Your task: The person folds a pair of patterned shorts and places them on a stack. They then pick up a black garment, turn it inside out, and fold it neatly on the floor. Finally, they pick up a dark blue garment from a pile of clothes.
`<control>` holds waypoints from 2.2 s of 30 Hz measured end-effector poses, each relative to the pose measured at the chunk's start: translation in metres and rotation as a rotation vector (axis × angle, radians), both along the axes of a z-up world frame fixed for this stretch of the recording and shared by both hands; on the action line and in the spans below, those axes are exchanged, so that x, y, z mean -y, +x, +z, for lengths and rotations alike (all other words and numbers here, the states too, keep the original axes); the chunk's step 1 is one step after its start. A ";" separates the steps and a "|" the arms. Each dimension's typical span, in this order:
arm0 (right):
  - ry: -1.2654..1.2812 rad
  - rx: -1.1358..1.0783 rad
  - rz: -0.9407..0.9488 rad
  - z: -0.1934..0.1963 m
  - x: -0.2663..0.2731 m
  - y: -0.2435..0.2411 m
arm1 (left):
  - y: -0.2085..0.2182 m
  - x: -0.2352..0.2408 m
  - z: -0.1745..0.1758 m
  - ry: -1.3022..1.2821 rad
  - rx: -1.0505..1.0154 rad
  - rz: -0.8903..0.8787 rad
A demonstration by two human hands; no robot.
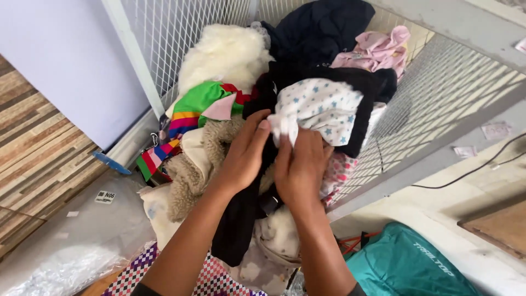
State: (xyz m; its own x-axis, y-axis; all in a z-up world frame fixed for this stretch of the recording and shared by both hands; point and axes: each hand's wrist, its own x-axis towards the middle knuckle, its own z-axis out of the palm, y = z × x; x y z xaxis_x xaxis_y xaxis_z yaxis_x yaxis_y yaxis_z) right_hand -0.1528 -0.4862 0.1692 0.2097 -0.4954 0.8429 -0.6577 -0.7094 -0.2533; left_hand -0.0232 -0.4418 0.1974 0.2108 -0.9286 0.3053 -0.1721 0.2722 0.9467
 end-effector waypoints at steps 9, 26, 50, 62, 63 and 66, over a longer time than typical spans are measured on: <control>0.378 0.027 0.730 0.026 -0.089 -0.014 | 0.028 -0.067 0.002 0.043 -0.010 0.044; 0.919 0.151 0.960 -0.023 -0.206 -0.024 | 0.027 -0.271 -0.031 0.133 0.079 0.128; 0.161 -0.115 0.509 0.076 -0.012 0.045 | 0.064 -0.031 0.035 -0.276 0.514 0.371; 0.348 -0.527 -0.191 -0.002 0.026 0.020 | 0.031 0.018 -0.027 -0.154 1.118 0.390; 0.295 -0.537 -0.234 -0.001 0.027 0.021 | 0.034 0.021 -0.024 -0.092 1.144 0.545; 0.341 -0.336 -0.151 -0.009 0.038 0.019 | 0.043 0.022 -0.026 -0.083 1.066 0.463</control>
State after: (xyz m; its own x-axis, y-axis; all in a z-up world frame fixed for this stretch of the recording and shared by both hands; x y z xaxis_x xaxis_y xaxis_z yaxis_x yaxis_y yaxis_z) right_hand -0.1338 -0.5240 0.1602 0.3465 -0.7766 0.5261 -0.8316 -0.5138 -0.2109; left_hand 0.0195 -0.4640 0.1714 0.1245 -0.7986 0.5889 -0.9691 0.0294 0.2448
